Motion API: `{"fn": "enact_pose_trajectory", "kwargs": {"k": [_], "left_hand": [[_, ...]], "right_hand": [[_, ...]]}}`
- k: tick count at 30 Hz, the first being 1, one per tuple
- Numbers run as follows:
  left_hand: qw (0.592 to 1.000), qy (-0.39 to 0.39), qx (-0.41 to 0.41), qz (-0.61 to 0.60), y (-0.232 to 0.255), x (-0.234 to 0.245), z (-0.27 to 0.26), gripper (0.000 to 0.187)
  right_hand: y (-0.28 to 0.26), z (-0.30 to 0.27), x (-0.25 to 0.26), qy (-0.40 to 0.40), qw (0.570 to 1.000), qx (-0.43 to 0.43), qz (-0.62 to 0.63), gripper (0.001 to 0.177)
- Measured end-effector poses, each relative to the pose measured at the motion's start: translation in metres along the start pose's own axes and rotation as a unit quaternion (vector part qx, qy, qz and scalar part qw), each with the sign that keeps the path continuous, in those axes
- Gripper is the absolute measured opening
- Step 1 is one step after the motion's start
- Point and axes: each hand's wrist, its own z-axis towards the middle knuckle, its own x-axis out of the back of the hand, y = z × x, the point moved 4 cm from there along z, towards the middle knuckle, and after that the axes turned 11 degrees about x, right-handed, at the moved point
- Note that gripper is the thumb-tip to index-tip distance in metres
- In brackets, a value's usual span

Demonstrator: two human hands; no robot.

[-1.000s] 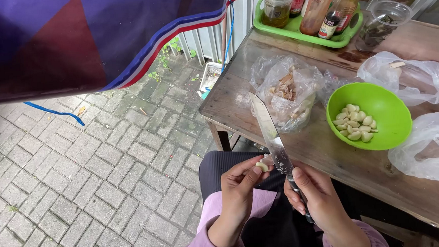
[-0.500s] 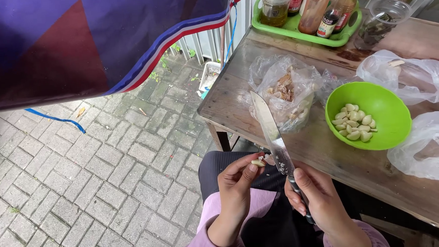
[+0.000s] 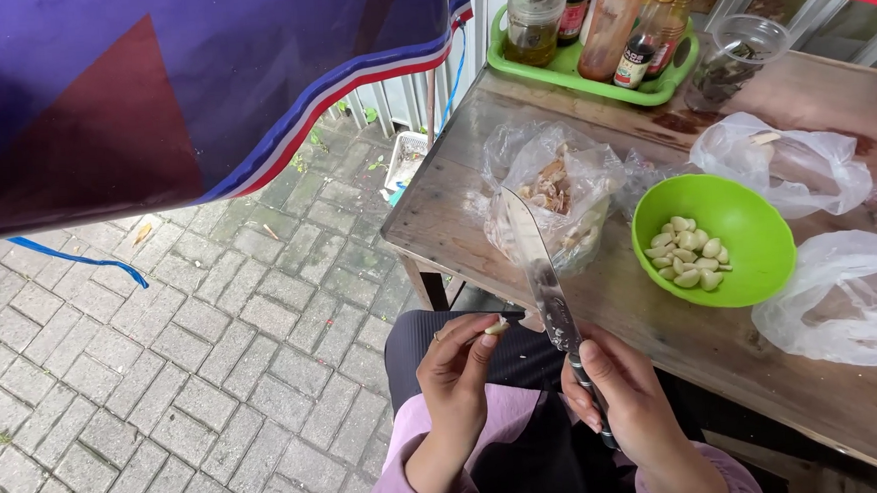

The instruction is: The person peels garlic cloves one by one using a knife, placing the peeled cloves into a green bowl. After finishing the peeling, the person moves to a gas stove and stirs a red sauce in a pot with a wooden spatula.

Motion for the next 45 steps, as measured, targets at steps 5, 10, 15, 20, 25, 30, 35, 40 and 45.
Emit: {"fn": "enact_pose_trajectory", "kwargs": {"k": [5, 10, 15, 20, 25, 30, 35, 40, 45], "left_hand": [[0.993, -0.012, -0.077, 0.091, 0.015, -0.002, 0.0, 0.014], [0.966, -0.024, -0.183, 0.179, 0.016, -0.009, -0.007, 0.02], [0.959, -0.035, -0.213, 0.183, 0.021, -0.012, -0.007, 0.024], [0.951, -0.026, -0.226, 0.209, 0.018, -0.013, -0.009, 0.026], [0.947, -0.031, -0.242, 0.211, 0.022, -0.014, -0.011, 0.028], [0.947, -0.04, -0.247, 0.204, 0.023, -0.013, -0.012, 0.026], [0.946, -0.033, -0.263, 0.187, 0.029, -0.014, -0.012, 0.023], [0.942, -0.016, -0.282, 0.182, 0.03, -0.01, -0.017, 0.023], [0.991, 0.015, -0.107, 0.08, 0.026, 0.0, -0.012, 0.012]], "right_hand": [[0.001, 0.0, -0.002, -0.004, 1.0, 0.007, -0.001, 0.052], [0.013, -0.001, 0.001, -0.001, 1.0, -0.009, -0.002, 0.052], [0.021, -0.004, 0.0, -0.023, 0.999, -0.045, 0.006, 0.053], [0.026, -0.004, -0.002, -0.02, 0.999, -0.035, -0.005, 0.054], [0.025, -0.004, -0.004, -0.015, 0.999, -0.025, -0.012, 0.054], [0.023, -0.003, -0.005, -0.013, 0.999, -0.025, -0.026, 0.048], [0.029, -0.006, 0.0, 0.013, 0.999, -0.04, -0.025, 0.047], [0.029, -0.006, 0.002, 0.021, 0.998, -0.042, -0.029, 0.047], [0.029, -0.006, 0.005, 0.03, 0.999, -0.034, -0.021, 0.048]]}}
